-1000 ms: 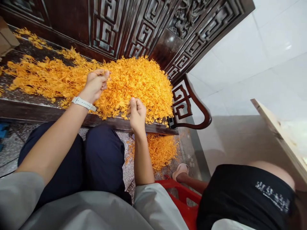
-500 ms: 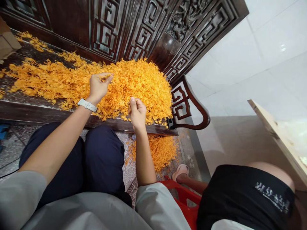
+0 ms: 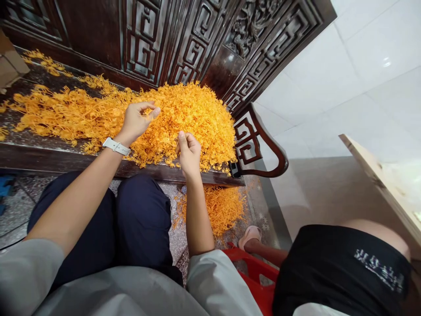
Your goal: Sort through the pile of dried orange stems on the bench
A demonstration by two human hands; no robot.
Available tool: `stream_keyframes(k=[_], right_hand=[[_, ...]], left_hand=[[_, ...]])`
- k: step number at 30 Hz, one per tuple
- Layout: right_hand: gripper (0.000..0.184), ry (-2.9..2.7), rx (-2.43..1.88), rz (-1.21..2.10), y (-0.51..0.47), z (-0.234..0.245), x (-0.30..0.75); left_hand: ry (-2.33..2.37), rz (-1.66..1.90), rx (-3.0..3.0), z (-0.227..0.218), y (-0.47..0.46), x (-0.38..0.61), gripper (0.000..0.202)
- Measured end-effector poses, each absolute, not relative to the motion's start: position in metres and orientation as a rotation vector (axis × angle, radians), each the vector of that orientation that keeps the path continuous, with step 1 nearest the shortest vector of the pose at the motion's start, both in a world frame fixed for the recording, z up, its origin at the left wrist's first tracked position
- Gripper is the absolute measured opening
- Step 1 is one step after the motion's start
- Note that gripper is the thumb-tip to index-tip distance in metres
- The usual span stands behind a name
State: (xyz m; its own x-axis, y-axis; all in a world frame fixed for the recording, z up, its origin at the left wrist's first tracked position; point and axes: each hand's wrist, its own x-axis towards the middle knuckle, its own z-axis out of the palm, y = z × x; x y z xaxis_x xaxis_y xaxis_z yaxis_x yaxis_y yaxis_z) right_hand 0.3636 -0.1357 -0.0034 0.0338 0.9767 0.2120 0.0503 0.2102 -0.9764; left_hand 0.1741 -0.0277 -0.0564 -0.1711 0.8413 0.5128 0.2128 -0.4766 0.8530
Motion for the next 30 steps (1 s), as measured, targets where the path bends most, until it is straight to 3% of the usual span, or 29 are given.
stream_keyframes(k=[3, 9, 13, 16, 19, 24, 27, 30], right_hand=[[0.045, -1.336, -1.112, 0.966, -0.135, 0.003, 0.361], [0.043, -1.396, -1.109, 0.955, -0.139, 0.007, 0.357], [0.043, -1.389, -1.135, 0.932, -0.137, 0.005, 0.358], [0.044, -1.313, -1.102, 0.877, -0.124, 0.003, 0.358], [0.047, -1.281, -1.081, 0.744, -0.108, 0.002, 0.355], [0.045, -1.518, -1.061, 0.611, -0.124, 0.006, 0.337], [0.041, -1.759, -0.92, 0.779, -0.168, 0.022, 0.328], [0.033, -2.03, -0.633, 1.153, -0.21, 0.041, 0.336]], left_hand=[[1.156, 1.7, 1.598, -0.052, -0.034, 0.174, 0.029], [1.213, 1.664, 1.503, -0.048, -0.038, 0.172, 0.02], [1.143, 1.646, 1.458, -0.039, -0.041, 0.174, 0.032], [0.95, 1.561, 1.528, -0.028, -0.049, 0.179, 0.017], [0.764, 1.383, 1.624, -0.019, -0.06, 0.186, 0.039], [0.82, 1.383, 1.69, -0.021, -0.064, 0.187, 0.049], [0.974, 1.568, 1.569, -0.029, -0.054, 0.176, 0.045], [1.072, 1.677, 1.437, -0.038, -0.04, 0.163, 0.037]])
